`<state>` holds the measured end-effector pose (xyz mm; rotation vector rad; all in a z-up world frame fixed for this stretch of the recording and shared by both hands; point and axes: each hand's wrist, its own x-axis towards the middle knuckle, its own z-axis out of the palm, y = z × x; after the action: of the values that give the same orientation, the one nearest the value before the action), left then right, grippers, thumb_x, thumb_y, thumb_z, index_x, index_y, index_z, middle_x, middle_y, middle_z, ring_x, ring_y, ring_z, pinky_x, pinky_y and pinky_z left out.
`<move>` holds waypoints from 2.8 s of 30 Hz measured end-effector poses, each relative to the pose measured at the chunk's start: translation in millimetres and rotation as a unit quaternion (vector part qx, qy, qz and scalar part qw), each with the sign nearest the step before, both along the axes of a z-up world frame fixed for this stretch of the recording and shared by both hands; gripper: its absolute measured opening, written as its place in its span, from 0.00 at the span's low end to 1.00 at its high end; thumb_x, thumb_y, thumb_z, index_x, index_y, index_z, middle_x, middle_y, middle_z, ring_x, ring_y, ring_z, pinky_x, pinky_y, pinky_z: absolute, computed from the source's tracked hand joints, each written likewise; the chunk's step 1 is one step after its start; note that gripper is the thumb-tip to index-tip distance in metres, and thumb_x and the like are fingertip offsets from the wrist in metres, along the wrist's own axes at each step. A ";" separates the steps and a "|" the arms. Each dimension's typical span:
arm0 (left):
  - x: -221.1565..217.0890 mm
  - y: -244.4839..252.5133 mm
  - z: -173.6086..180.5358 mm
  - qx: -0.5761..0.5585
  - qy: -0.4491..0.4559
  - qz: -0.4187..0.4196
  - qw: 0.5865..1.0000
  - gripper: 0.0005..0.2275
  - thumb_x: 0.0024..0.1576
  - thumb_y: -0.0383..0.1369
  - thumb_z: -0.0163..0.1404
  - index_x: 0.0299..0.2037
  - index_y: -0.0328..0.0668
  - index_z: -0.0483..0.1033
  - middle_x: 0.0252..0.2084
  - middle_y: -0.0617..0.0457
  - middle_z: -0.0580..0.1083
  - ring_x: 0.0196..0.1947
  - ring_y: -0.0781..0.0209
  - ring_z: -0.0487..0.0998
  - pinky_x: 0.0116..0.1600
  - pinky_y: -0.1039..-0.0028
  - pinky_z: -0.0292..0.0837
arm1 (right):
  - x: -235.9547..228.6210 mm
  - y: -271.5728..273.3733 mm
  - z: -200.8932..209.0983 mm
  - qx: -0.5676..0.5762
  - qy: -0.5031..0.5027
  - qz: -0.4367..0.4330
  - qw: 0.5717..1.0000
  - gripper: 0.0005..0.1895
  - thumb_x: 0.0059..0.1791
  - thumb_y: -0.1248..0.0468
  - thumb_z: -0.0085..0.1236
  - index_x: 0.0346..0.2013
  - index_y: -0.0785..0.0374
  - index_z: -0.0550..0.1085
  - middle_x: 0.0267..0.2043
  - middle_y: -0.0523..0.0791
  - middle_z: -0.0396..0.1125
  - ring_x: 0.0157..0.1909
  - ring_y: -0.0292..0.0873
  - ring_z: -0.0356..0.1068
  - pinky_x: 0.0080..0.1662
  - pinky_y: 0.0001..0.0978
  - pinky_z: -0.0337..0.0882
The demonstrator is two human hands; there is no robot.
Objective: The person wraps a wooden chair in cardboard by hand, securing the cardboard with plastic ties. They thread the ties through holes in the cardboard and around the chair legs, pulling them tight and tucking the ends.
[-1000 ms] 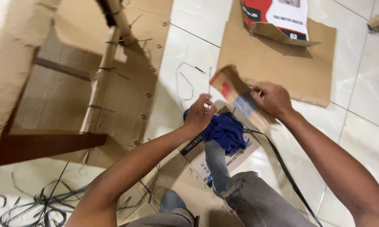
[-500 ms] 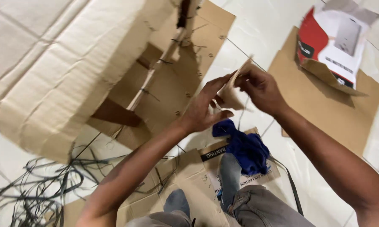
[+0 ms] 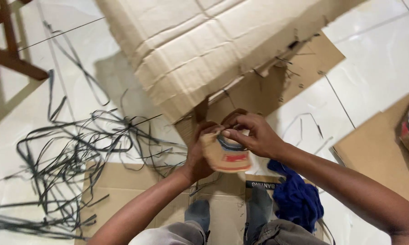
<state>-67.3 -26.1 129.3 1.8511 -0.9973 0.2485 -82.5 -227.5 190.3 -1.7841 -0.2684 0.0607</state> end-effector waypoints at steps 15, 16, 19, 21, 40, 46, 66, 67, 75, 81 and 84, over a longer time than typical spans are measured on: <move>59.3 39.2 25.1 0.029 0.297 0.160 0.941 0.33 0.46 0.37 0.68 0.59 0.41 0.63 0.54 0.40 0.69 0.58 0.29 0.73 0.56 0.45 0.79 | 29.8 53.8 -32.7 -0.084 -0.049 -0.114 0.989 0.17 0.60 0.66 0.47 0.43 0.85 0.71 0.37 0.75 0.67 0.42 0.79 0.71 0.39 0.63 0.76; 64.4 39.8 21.6 0.027 0.297 0.136 0.945 0.34 0.49 0.35 0.66 0.64 0.41 0.61 0.55 0.39 0.69 0.60 0.30 0.72 0.55 0.48 0.80 | 29.6 53.1 -32.9 -0.040 -0.009 -0.125 0.991 0.19 0.61 0.61 0.45 0.44 0.78 0.74 0.39 0.66 0.68 0.43 0.67 0.74 0.41 0.54 0.78; 79.1 41.0 7.7 0.042 0.251 0.095 0.962 0.35 0.52 0.33 0.64 0.68 0.38 0.59 0.58 0.37 0.68 0.62 0.30 0.71 0.54 0.49 0.80 | 32.7 49.6 -36.6 -0.011 0.020 -0.142 0.990 0.19 0.61 0.57 0.45 0.43 0.70 0.77 0.39 0.55 0.71 0.41 0.53 0.78 0.42 0.44 0.80; 91.3 37.7 -4.2 0.059 0.201 0.078 0.975 0.33 0.52 0.31 0.63 0.68 0.36 0.60 0.59 0.37 0.68 0.63 0.29 0.70 0.55 0.48 0.79 | 38.9 46.7 -42.0 -0.025 0.004 -0.150 0.988 0.17 0.60 0.57 0.48 0.43 0.68 0.77 0.38 0.53 0.71 0.40 0.51 0.78 0.42 0.43 0.80; 115.9 28.6 -53.0 0.110 0.114 0.005 0.987 0.26 0.58 0.38 0.58 0.65 0.35 0.66 0.60 0.42 0.72 0.61 0.41 0.72 0.63 0.64 0.69 | 50.7 10.0 33.2 -0.249 -0.562 -0.161 0.772 0.16 0.49 0.57 0.70 0.49 0.56 0.78 0.52 0.49 0.68 0.51 0.53 0.68 0.52 0.47 0.70; 114.6 22.3 -64.1 -0.010 0.027 0.026 0.999 0.31 0.57 0.36 0.61 0.68 0.43 0.58 0.64 0.39 0.66 0.60 0.38 0.72 0.61 0.52 0.74 | 78.6 14.6 76.0 -0.416 -0.536 -0.140 0.721 0.12 0.56 0.58 0.73 0.53 0.44 0.82 0.61 0.43 0.72 0.66 0.46 0.64 0.72 0.45 0.49; 111.0 20.4 -18.5 0.026 0.144 0.069 0.987 0.32 0.48 0.33 0.64 0.61 0.37 0.60 0.52 0.42 0.72 0.47 0.44 0.77 0.48 0.57 0.75 | 129.5 12.0 171.4 -0.377 -0.405 0.104 0.826 0.25 0.56 0.54 0.64 0.64 0.64 0.76 0.69 0.56 0.69 0.71 0.58 0.65 0.71 0.59 0.56; 110.7 20.5 -19.6 0.008 0.132 0.051 0.990 0.30 0.50 0.32 0.63 0.61 0.36 0.60 0.53 0.42 0.71 0.48 0.45 0.76 0.50 0.59 0.74 | 128.5 10.1 174.9 -0.338 -0.386 0.139 0.847 0.22 0.54 0.61 0.63 0.60 0.69 0.76 0.67 0.60 0.69 0.71 0.61 0.65 0.71 0.60 0.57; 108.7 16.2 -12.4 -0.023 0.143 0.026 0.989 0.31 0.51 0.30 0.64 0.62 0.37 0.60 0.53 0.41 0.73 0.50 0.44 0.78 0.51 0.58 0.78 | 95.6 -11.8 67.6 -0.121 -0.561 -0.134 0.808 0.07 0.56 0.80 0.52 0.41 0.67 0.72 0.31 0.47 0.63 0.30 0.43 0.55 0.34 0.38 0.61; 106.3 11.4 13.3 0.000 0.264 0.087 0.961 0.29 0.47 0.35 0.64 0.57 0.42 0.65 0.49 0.32 0.73 0.54 0.23 0.74 0.53 0.39 0.71 | 49.9 3.7 -25.3 -0.078 -0.371 -0.081 0.922 0.11 0.45 0.73 0.63 0.42 0.69 0.81 0.19 0.45 0.69 0.18 0.45 0.65 0.27 0.36 0.68; 105.1 11.3 11.0 0.018 0.262 0.092 0.961 0.30 0.47 0.39 0.65 0.58 0.46 0.64 0.49 0.34 0.74 0.53 0.26 0.75 0.52 0.39 0.70 | 42.7 24.2 -18.5 -0.151 -0.159 -0.037 0.975 0.20 0.46 0.73 0.54 0.53 0.59 0.77 0.25 0.51 0.72 0.23 0.53 0.72 0.29 0.45 0.72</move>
<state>37.8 -14.8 140.3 1.9020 -0.4678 -0.1512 -39.8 -203.3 171.9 -2.1047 -0.4408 -0.2521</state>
